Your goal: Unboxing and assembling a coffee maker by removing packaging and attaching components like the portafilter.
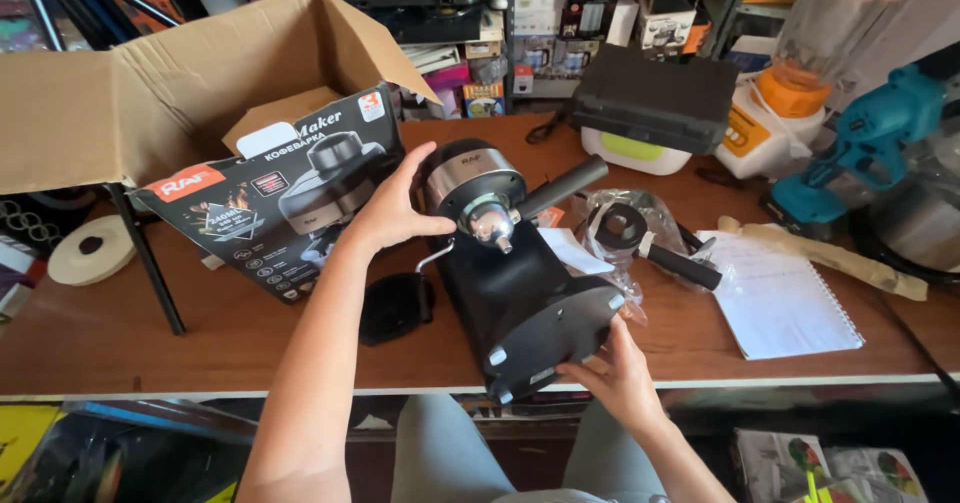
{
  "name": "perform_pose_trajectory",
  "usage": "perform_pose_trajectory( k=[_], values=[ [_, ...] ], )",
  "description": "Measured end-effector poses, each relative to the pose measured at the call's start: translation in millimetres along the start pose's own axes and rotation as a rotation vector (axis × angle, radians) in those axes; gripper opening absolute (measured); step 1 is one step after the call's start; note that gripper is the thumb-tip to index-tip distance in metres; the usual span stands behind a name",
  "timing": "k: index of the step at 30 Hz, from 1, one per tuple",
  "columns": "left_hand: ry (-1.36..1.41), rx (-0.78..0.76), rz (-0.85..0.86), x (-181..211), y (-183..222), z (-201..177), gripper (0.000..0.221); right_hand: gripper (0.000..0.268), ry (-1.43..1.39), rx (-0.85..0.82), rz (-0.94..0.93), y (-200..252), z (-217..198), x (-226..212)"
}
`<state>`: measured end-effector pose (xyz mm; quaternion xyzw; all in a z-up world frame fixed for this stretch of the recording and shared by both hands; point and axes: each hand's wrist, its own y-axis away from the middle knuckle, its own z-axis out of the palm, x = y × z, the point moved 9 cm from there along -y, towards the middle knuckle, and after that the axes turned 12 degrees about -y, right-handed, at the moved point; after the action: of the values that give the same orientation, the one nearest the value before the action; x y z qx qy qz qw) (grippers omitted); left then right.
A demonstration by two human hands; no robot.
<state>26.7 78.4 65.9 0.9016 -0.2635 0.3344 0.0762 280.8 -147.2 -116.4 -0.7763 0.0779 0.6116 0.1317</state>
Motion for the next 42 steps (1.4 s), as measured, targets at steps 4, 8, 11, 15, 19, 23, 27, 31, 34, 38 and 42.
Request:
perform_pose_trajectory(
  k=[4,8,11,15,19,23,27,31,34,38,42],
  values=[
    [-0.025,0.037,0.055,18,5,-11,0.109,0.075,0.054,0.057,-0.051,-4,0,20],
    [-0.127,0.116,0.237,52,-1,-26,0.110,0.094,-0.097,0.085,-0.138,-19,9,20],
    [-0.166,0.161,0.344,66,-7,-30,0.114,0.090,-0.023,0.090,-0.481,-32,12,34],
    [-0.179,0.247,0.416,68,-13,-32,0.121,0.091,0.069,0.261,-0.633,-41,8,-6],
    [-0.197,0.272,0.438,85,-4,-38,0.120,0.072,0.054,0.270,-0.670,-50,6,-18],
    [-0.228,0.285,0.474,93,4,-40,0.120,0.050,0.074,0.268,-0.548,-75,1,4],
    [-0.273,0.302,0.494,95,12,-38,0.119,0.037,0.101,0.259,-0.604,-83,2,9],
    [-0.326,0.307,0.502,99,20,-33,0.121,0.030,0.167,0.238,-0.639,-80,3,11],
    [-0.363,0.295,0.495,105,27,-29,0.123,0.026,0.165,0.212,-0.680,-77,3,13],
    [-0.417,0.287,0.511,109,35,-24,0.124,0.041,0.060,0.122,-0.596,-74,8,14],
    [-0.453,0.282,0.539,112,41,-22,0.126,0.055,0.215,0.092,-0.640,-66,11,-4]
  ],
)
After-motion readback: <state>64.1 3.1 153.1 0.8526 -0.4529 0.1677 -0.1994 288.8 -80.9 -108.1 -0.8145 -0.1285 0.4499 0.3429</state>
